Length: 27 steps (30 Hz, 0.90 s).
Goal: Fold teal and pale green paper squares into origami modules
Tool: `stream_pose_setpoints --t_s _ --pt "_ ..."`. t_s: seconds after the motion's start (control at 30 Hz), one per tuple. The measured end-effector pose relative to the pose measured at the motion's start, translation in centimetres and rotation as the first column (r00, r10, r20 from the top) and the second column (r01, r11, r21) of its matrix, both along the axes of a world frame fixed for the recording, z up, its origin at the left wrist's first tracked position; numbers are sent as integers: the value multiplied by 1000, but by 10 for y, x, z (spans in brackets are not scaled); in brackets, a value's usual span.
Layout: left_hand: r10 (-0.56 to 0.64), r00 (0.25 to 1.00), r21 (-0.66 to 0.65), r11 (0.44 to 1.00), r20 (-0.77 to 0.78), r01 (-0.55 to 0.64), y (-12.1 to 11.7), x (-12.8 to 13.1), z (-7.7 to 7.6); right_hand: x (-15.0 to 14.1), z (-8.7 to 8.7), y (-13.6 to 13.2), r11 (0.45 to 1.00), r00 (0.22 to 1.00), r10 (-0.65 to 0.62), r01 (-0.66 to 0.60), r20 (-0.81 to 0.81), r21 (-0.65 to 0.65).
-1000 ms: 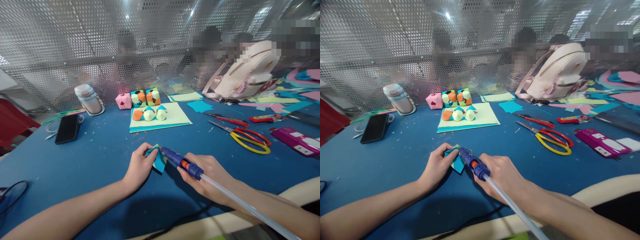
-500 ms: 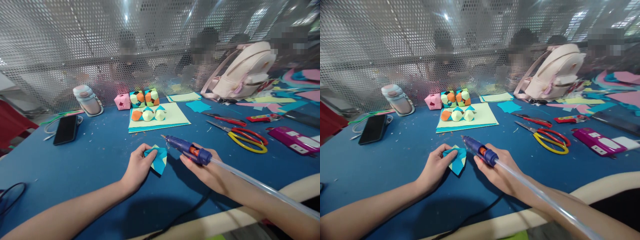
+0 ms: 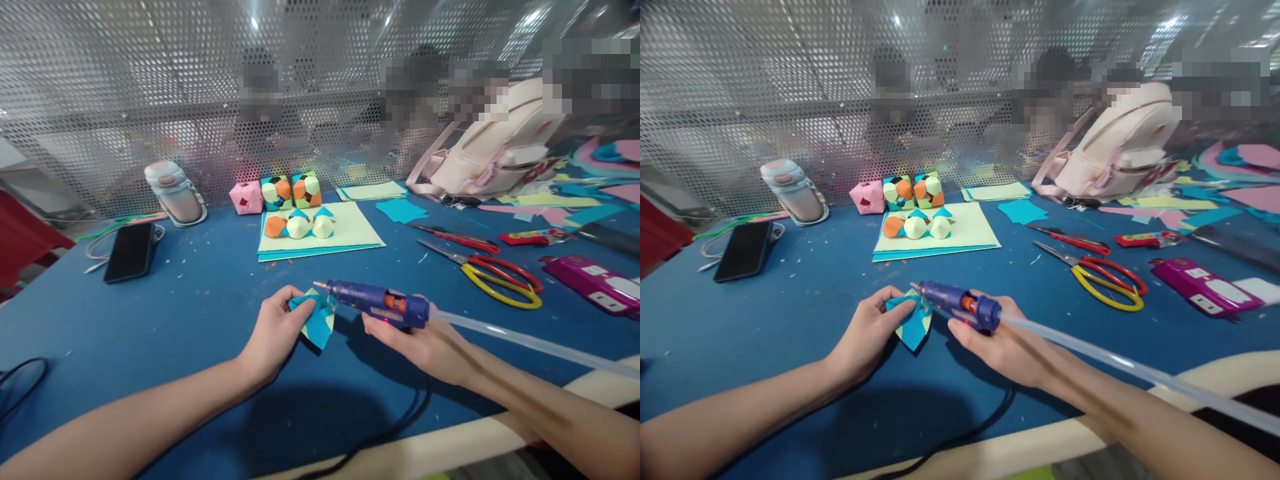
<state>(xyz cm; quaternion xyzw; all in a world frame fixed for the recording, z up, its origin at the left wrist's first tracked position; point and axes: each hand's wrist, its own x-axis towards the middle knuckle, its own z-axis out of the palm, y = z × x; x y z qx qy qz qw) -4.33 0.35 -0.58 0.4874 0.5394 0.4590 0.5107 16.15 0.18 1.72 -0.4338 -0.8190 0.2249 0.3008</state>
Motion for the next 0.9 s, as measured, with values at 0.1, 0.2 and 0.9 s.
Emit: stream_pose_setpoints --t_s 0.1,0.2,0.9 --pt "30 989 91 996 -146 -17 2 -1 4 -2 -2 -4 987 993 42 -58 107 152" --pt "48 963 150 989 -264 -8 3 -1 6 -5 -5 -4 966 983 57 -99 175 238" --pt "31 940 177 984 -340 32 3 -2 5 -5 -8 -6 939 976 63 -129 209 319"
